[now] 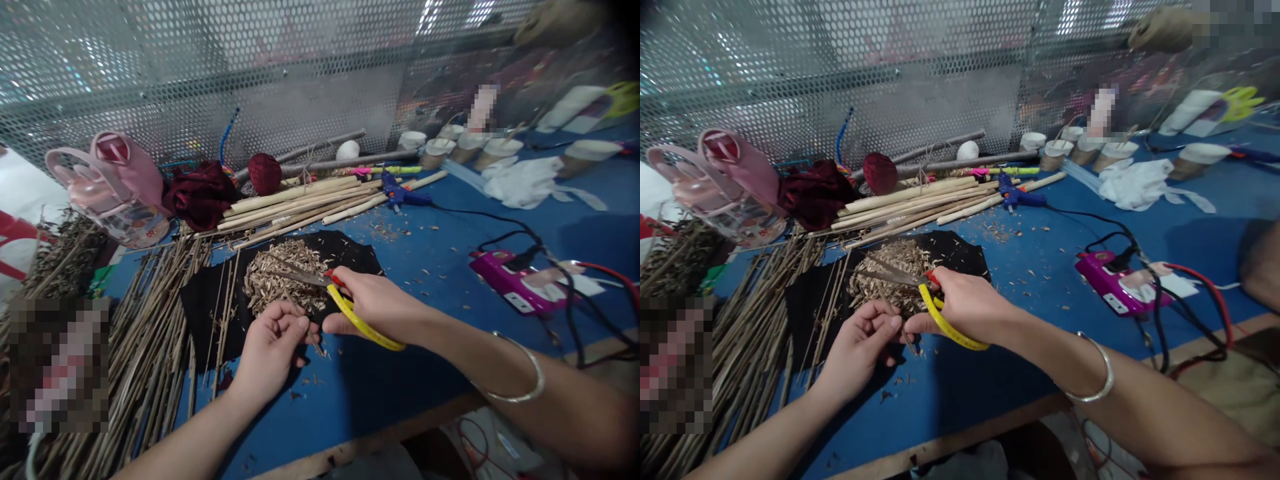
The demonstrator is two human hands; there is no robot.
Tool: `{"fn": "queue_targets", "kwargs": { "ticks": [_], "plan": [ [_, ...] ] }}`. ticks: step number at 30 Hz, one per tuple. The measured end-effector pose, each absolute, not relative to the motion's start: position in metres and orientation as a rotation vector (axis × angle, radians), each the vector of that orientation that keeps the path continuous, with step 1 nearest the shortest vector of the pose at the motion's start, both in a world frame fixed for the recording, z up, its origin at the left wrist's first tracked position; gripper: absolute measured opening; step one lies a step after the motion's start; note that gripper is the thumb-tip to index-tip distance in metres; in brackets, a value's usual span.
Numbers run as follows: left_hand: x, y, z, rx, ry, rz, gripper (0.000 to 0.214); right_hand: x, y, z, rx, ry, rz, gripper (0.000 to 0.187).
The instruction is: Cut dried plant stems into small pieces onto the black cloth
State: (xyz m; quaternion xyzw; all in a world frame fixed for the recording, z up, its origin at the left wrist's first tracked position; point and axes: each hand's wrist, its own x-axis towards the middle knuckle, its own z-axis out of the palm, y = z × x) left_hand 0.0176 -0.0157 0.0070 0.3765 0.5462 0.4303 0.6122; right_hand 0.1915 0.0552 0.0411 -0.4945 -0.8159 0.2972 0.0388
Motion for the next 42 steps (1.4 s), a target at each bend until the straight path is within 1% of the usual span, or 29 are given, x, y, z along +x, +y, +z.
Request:
{"fn": "queue_targets", "kwargs": {
  "ticks": [7,11,18,26,30,36,42],
  "plan": [
    [0.019,-0.017,0.006,0.905,1.270,0.990,0.028,0.183,0.048,0.035,-1.465,-2.556,0.800,0.072],
    [0.019,-0.017,0.006,0.906,1.285,0.981,0.029,0.182,0.047,0.032,-1.408,-2.553,0.747,0.074],
    [0.019,-0.017,0.005,0.907,1.275,0.994,0.029,0.181,0.048,0.030,-1.411,-2.547,0.670,0.073],
    [0.020,-0.017,0.005,0.917,1.254,0.977,0.026,0.175,0.043,0.029,-1.430,-2.546,0.711,0.061],
    [0.019,-0.017,0.005,0.916,1.246,0.983,0.025,0.174,0.042,0.025,-1.508,-2.593,0.735,0.060],
    [0.019,-0.017,0.006,0.932,1.266,0.971,0.024,0.176,0.044,0.022,-1.524,-2.613,0.623,0.060],
    [0.018,-0.017,0.003,0.926,1.274,0.954,0.025,0.176,0.049,0.021,-1.604,-2.637,0.580,0.059]
  ]
}}
